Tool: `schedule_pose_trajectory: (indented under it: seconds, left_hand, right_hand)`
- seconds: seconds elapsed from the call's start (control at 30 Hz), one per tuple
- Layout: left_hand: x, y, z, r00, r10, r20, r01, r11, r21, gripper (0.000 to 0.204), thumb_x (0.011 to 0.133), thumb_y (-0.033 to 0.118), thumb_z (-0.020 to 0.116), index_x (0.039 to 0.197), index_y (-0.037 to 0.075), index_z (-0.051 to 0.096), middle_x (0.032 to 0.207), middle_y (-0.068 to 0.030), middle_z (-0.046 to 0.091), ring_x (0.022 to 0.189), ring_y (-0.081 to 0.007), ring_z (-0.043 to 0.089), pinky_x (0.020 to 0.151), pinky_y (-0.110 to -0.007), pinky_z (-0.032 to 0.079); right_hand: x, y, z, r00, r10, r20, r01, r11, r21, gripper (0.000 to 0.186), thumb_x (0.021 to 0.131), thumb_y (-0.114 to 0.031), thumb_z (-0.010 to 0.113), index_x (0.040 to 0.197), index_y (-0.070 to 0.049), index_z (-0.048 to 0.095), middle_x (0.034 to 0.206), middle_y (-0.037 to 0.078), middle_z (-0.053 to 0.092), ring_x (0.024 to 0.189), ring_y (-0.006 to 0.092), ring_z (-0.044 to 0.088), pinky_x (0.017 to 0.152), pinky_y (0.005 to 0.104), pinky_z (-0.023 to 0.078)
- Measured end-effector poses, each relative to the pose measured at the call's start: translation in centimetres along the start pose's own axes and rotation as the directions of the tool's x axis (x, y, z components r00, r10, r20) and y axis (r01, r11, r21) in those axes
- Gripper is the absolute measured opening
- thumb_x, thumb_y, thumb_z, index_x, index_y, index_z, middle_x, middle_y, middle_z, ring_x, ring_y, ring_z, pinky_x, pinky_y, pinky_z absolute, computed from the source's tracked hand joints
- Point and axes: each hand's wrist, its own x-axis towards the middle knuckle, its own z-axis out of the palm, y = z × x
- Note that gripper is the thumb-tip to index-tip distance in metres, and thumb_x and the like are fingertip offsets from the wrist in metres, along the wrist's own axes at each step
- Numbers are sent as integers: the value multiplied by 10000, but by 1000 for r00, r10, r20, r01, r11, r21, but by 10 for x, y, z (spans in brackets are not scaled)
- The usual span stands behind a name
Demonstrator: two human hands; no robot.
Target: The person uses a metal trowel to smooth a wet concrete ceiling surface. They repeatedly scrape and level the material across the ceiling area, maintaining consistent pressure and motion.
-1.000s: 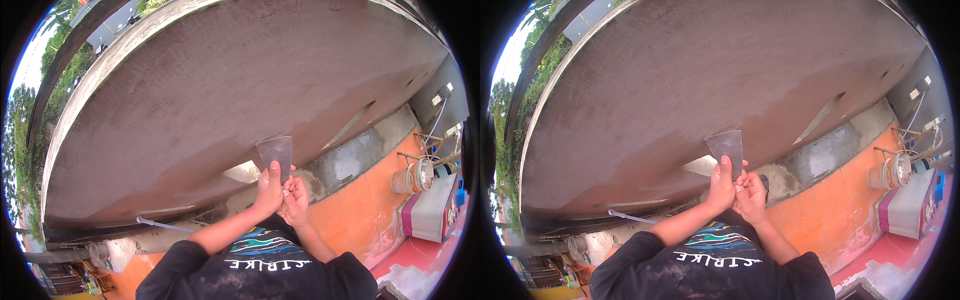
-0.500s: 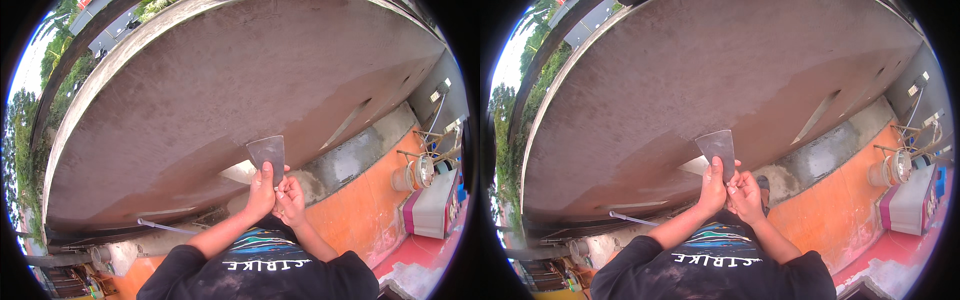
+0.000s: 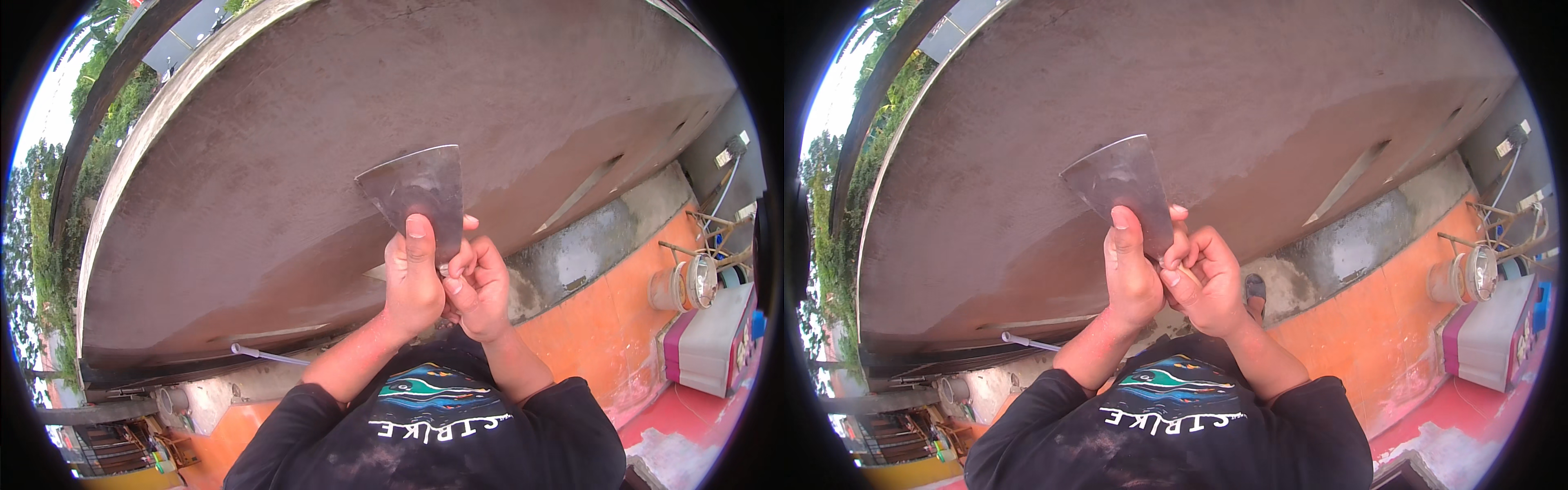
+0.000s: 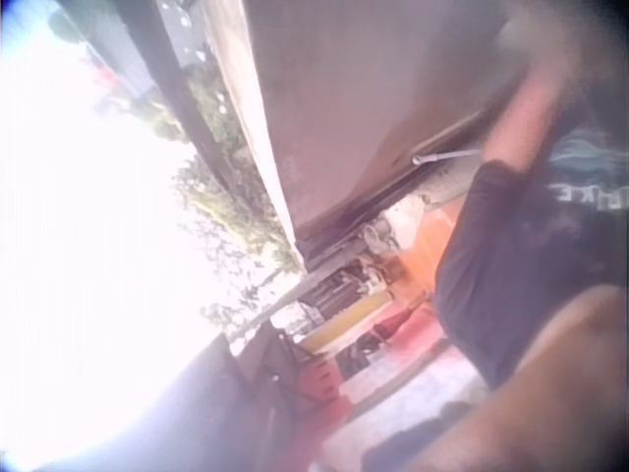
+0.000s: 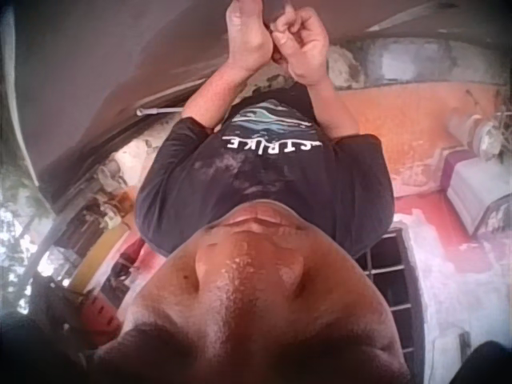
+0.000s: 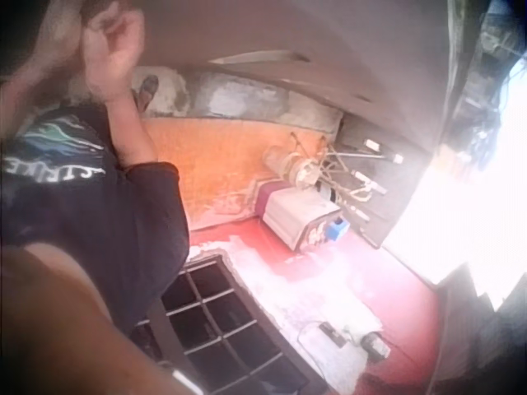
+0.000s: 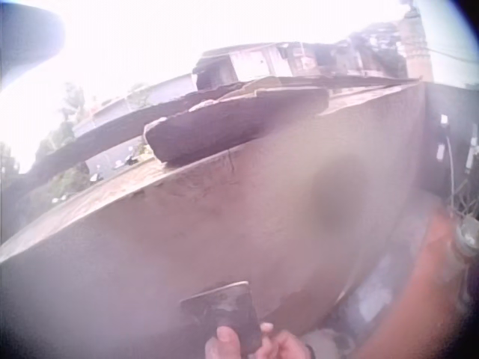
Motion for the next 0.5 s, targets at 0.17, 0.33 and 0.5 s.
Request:
schedule_pose_trajectory:
  seconds: [0.17,0.33,0.5]
  left_hand:
    - [-11,-18,15,955,-262,136,268,963,-29,627,1038,515,282,1203,-41,520,790,-1,556,609,-49,501,539,-210,439]
    - [-28,-63,19,974,-220,45,223,970,-97,586,1054,463,271,1212,-46,516,802,4,541,685,-50,504,637,-205,455]
    - [-30,-74,16,973,-230,18,231,970,-81,571,1059,454,266,1152,-38,540,757,7,520,699,-69,504,668,-237,453]
  right_hand:
    - [-26,-16,-7,985,107,-133,-83,981,173,205,946,-26,539,981,-108,354,931,84,554,554,84,495,394,203,372]
    - [-52,4,-29,945,191,-266,-176,981,77,192,952,-47,542,977,-112,363,877,82,564,528,80,479,385,199,352]
    - [-53,9,-34,940,202,-274,-196,979,50,196,949,-38,552,969,-104,369,844,50,546,519,65,466,386,203,340]
